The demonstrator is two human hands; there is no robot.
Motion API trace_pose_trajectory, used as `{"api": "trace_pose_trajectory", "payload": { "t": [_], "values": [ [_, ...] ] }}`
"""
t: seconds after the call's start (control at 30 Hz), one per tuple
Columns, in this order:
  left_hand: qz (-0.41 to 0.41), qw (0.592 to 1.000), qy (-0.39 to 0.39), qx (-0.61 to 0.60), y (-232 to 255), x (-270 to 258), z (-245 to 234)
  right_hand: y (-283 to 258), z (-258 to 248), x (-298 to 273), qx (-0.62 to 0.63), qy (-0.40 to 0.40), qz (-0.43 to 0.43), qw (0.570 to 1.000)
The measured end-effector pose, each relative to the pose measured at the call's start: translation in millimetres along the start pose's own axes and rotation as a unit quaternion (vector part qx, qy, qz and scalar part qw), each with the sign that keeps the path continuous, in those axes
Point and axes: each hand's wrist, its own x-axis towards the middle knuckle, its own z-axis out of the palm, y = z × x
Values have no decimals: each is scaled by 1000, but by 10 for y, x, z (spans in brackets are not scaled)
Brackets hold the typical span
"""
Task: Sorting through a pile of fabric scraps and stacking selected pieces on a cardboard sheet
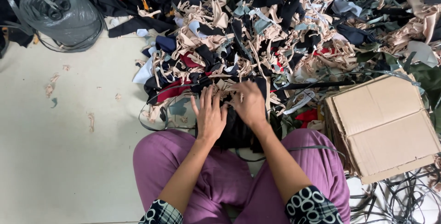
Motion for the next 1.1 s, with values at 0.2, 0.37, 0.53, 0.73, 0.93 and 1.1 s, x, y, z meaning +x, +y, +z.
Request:
{"api": "trace_pose_trajectory", "payload": {
  "t": [0.2,0.37,0.53,0.73,0.93,1.1],
  "values": [
    [28,999,27,20,251,668,162,580,-4,590,12,13,18,1000],
    [71,993,48,77,408,1205,452,774,-5,782,-112,-75,13,991],
    [54,988,-2,145,535,1415,525,1095,403,750,-247,-13,-9,969],
    [39,984,-54,164,548,1547,510,1214,446,732,-294,37,-50,954],
    [66,993,50,79,502,1634,361,912,-128,838,-99,21,69,993],
    [88,990,102,44,481,1712,291,731,-443,906,-54,55,107,991]
  ]
}}
